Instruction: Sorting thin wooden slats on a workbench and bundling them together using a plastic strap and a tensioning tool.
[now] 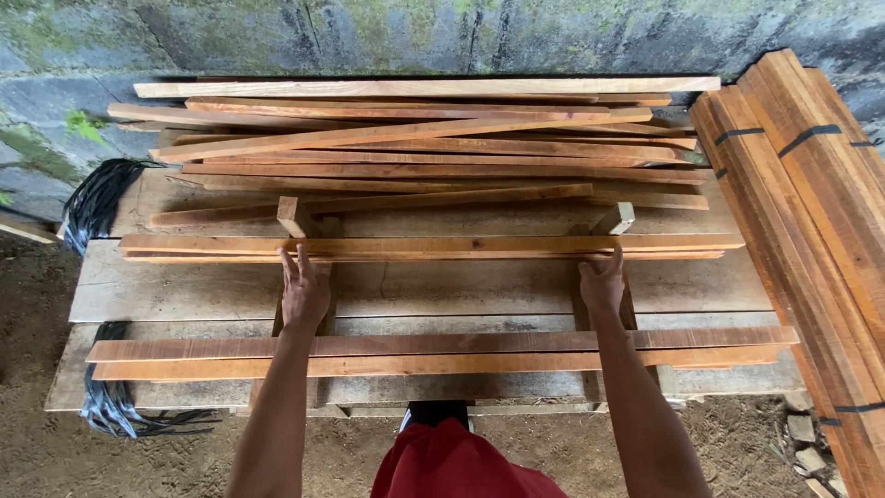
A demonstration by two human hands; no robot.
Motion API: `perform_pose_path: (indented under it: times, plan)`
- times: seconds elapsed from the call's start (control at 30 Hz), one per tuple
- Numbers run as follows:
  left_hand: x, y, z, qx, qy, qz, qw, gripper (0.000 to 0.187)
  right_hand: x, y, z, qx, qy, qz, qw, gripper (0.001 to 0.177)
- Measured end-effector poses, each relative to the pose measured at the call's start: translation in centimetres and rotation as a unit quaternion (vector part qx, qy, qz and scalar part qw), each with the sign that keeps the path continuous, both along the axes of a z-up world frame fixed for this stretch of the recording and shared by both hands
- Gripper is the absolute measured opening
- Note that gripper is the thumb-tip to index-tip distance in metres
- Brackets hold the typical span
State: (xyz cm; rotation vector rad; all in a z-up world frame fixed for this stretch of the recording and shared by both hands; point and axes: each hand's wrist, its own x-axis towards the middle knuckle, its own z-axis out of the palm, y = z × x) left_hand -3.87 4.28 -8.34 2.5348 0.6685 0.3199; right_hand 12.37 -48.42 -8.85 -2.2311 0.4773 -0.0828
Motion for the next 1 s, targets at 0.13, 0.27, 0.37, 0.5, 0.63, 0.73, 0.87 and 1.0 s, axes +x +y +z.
perform_pose_path:
  times: [0.13, 0.27, 0.37, 0.5, 0.63, 0.73, 0.87, 1.0]
  plan:
    - [-1.3, -2.8, 1.3, -0.023, 0.028, -0.024, 0.999, 0.072, -2.7, -0.3, 0.5, 0.019, -0.002, 0.02, 1.0, 0.07]
    - [-5.0, -5.6, -1.3, 0.054, 0.15, -0.058, 0.985, 0.05, -6.4, -1.6, -1.4, -0.128, 0.041, 0.169, 0.976, 0.047]
    - [-6.7, -4.6, -4.9, 0.157, 0.157, -0.11, 0.969, 0.069, -8.1, -0.1, 2.2, -0.207, 0.103, 0.253, 0.94, 0.05]
    - [-6.0, -5.0, -1.8, 0.105, 0.202, -0.135, 0.964, 0.064, -8.6, 1.4, 5.0, -0.201, 0.175, 0.351, 0.898, 0.07]
    - [-6.1, -5.0, -1.4, 0.09, 0.178, -0.131, 0.971, 0.056, -8.4, 1.5, 5.1, -0.244, 0.184, 0.395, 0.866, 0.077]
    - [-6.1, -5.1, 0.0, 0.107, 0.178, -0.157, 0.966, 0.047, -8.3, 1.7, 4.9, -0.264, 0.197, 0.439, 0.836, 0.084]
    - [-5.5, -6.3, 5.6, 0.018, 0.323, -0.293, 0.9, 0.073, -8.2, 2.2, 5.7, -0.283, 0.249, 0.473, 0.796, 0.083]
    - [-4.7, -6.1, 6.1, 0.03, 0.433, -0.305, 0.848, 0.072, -7.7, 1.6, 4.7, -0.28, 0.278, 0.504, 0.768, 0.074]
